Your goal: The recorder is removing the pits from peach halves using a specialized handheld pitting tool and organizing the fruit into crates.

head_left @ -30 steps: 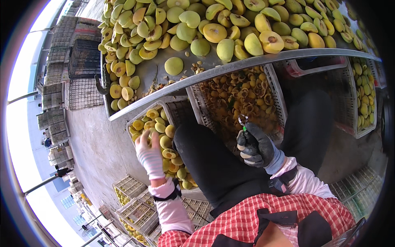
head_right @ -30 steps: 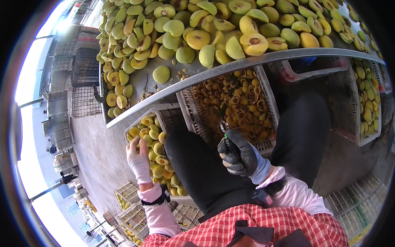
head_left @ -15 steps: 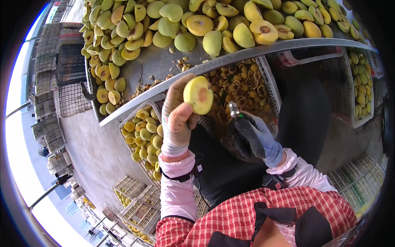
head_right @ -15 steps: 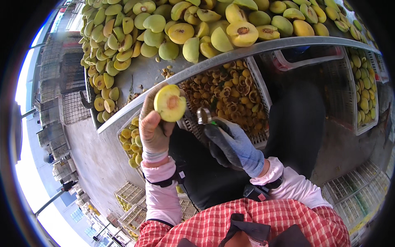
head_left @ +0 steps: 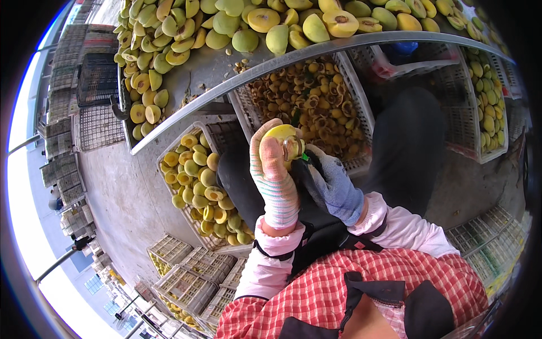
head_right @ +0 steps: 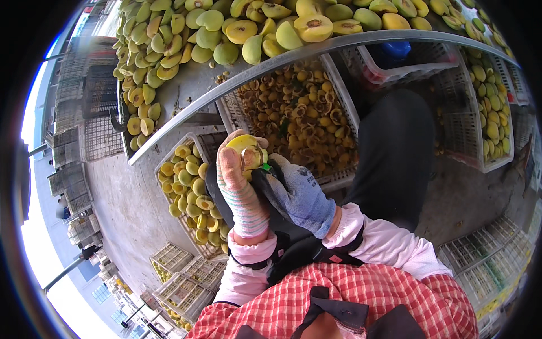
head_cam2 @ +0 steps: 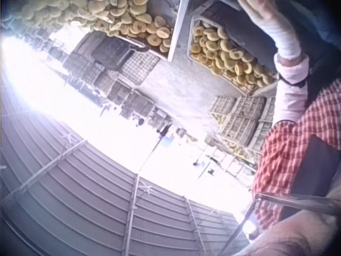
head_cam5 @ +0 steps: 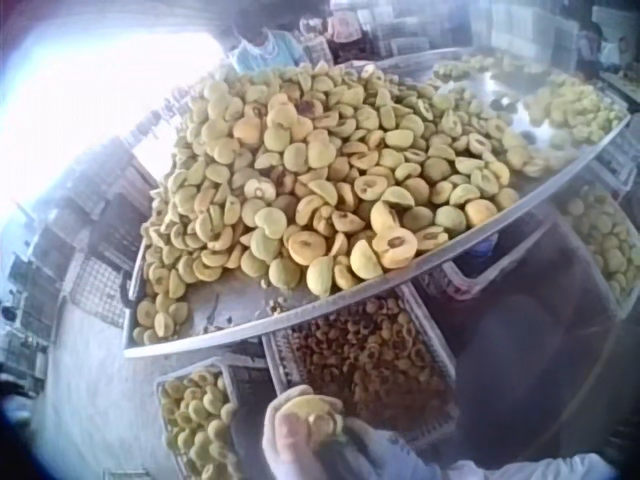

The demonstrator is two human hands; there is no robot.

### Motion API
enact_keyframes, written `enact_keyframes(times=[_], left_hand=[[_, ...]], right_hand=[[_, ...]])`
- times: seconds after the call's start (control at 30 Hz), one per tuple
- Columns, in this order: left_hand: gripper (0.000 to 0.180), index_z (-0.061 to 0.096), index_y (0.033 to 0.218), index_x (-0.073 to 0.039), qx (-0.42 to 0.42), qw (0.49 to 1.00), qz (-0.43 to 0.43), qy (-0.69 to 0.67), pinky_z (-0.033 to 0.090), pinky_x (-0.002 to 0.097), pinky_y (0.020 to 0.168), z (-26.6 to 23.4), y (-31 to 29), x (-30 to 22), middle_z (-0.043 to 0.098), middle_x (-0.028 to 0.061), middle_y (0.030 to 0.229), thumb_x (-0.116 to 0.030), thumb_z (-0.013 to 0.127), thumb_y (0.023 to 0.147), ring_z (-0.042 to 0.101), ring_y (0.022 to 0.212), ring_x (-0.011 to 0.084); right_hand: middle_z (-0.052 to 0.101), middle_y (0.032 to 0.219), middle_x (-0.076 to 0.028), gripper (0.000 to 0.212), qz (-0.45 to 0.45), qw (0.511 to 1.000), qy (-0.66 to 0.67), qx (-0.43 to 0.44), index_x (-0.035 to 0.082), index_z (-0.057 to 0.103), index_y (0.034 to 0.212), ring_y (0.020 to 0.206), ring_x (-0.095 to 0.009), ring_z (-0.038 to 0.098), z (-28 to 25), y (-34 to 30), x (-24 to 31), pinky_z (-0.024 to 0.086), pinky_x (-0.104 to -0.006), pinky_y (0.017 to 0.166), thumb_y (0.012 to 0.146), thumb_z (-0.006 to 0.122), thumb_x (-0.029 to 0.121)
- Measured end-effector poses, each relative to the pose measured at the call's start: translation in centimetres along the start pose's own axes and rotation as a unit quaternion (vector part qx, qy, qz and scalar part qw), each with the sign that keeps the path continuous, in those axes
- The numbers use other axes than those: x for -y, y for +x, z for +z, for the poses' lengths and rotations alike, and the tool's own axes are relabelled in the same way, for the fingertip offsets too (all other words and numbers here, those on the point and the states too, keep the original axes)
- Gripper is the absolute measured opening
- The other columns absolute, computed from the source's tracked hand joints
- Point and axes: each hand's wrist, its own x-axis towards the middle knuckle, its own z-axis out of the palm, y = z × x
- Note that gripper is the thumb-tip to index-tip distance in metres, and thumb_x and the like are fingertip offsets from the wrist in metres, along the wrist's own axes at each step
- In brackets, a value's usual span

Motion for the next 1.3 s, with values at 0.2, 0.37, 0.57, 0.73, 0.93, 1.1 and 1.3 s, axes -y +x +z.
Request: enact_keyframes(times=[0.2, 0.37, 0.57, 0.73, 0.93, 1.1, 1.3], left_hand=[[0.035, 0.057, 0.113, -0.002, 0.018, 1.0, 0.011, 0.019, 0.045, 0.0224, 0.076, -0.5, -0.7, 0.6, 0.062, 0.0053, 0.096, -0.031, 0.057, 0.093, 0.057, 0.083, 0.01], [0.042, 0.058, 0.108, 0.001, 0.046, 0.993, 0.02, 0.104, 0.049, 0.0282, 0.072, -0.3, -0.9, 0.5, 0.065, 0.0122, 0.086, -0.038, 0.049, 0.095, 0.062, 0.076, 0.017], [0.036, 0.06, 0.106, 0.0, 0.146, 0.985, -0.046, 0.076, 0.045, 0.0221, 0.072, -1.0, -0.3, -0.3, 0.063, 0.003, 0.089, -0.035, 0.054, 0.095, 0.055, 0.078, 0.0071], [0.045, 0.062, 0.102, -0.002, 0.063, 0.981, -0.167, -0.072, 0.046, 0.0234, 0.071, -0.7, -1.1, 1.1, 0.063, 0.004, 0.089, -0.045, 0.049, 0.095, 0.057, 0.078, 0.01], [0.037, 0.06, 0.106, -0.003, -0.022, 0.997, -0.076, -0.002, 0.046, 0.023, 0.064, -2.9, -2.8, 0.6, 0.062, 0.0024, 0.089, -0.037, 0.052, 0.096, 0.055, 0.075, 0.0076], [0.017, 0.06, 0.105, -0.005, -0.028, 0.972, 0.063, 0.223, 0.045, 0.0212, 0.059, -2.9, -3.4, 1.7, 0.063, 0.0004, 0.084, -0.017, 0.061, 0.092, 0.051, 0.065, 0.0054], [0.031, 0.059, 0.107, -0.002, -0.177, 0.983, 0.04, -0.037, 0.048, 0.0274, 0.075, -7.5, -4.3, 1.5, 0.061, 0.0069, 0.095, -0.03, 0.052, 0.097, 0.056, 0.084, 0.0136]], right_hand=[[0.063, 0.089, -0.022, 0.026, 0.066, 0.986, 0.146, 0.036, -0.004, 0.053, 0.11, 0.082, -0.034, 0.063, 0.3, -1.1, -1.0, 0.047, -0.0382, 0.07, 0.094, 0.052, 0.016], [0.062, 0.099, -0.011, 0.03, 0.123, 0.967, 0.198, 0.107, -0.003, 0.053, 0.118, 0.084, -0.021, 0.059, -0.7, -1.7, -0.4, 0.047, -0.0302, 0.076, 0.097, 0.051, 0.019], [0.053, 0.063, -0.004, 0.043, 0.356, 0.583, 0.666, 0.3, 0.002, 0.057, 0.093, 0.042, -0.01, 0.045, -1.6, -1.9, -1.4, 0.036, -0.0227, 0.037, 0.098, 0.044, 0.043], [0.044, 0.057, -0.001, 0.051, 0.261, 0.303, 0.854, 0.333, 0.005, 0.049, 0.09, 0.037, -0.008, 0.04, -0.4, -2.4, -1.6, 0.034, -0.021, 0.032, 0.096, 0.038, 0.055], [0.06, 0.076, -0.002, 0.016, 0.18, 0.964, 0.186, 0.06, 0.003, 0.057, 0.093, 0.062, -0.009, 0.055, -1.5, 0.7, -0.3, 0.046, -0.0223, 0.057, 0.09, 0.063, 0.018], [0.059, 0.075, -0.013, 0.014, 0.041, 0.996, -0.046, 0.059, 0.002, 0.057, 0.092, 0.065, -0.023, 0.058, -0.7, 0.8, -1.0, 0.046, -0.0328, 0.062, 0.081, 0.065, 0.007], [0.054, 0.063, -0.003, 0.017, 0.273, 0.927, 0.254, 0.035, 0.005, 0.059, 0.092, 0.047, -0.012, 0.051, 0.2, 0.2, -2.1, 0.04, -0.0255, 0.042, 0.085, 0.068, 0.017]])
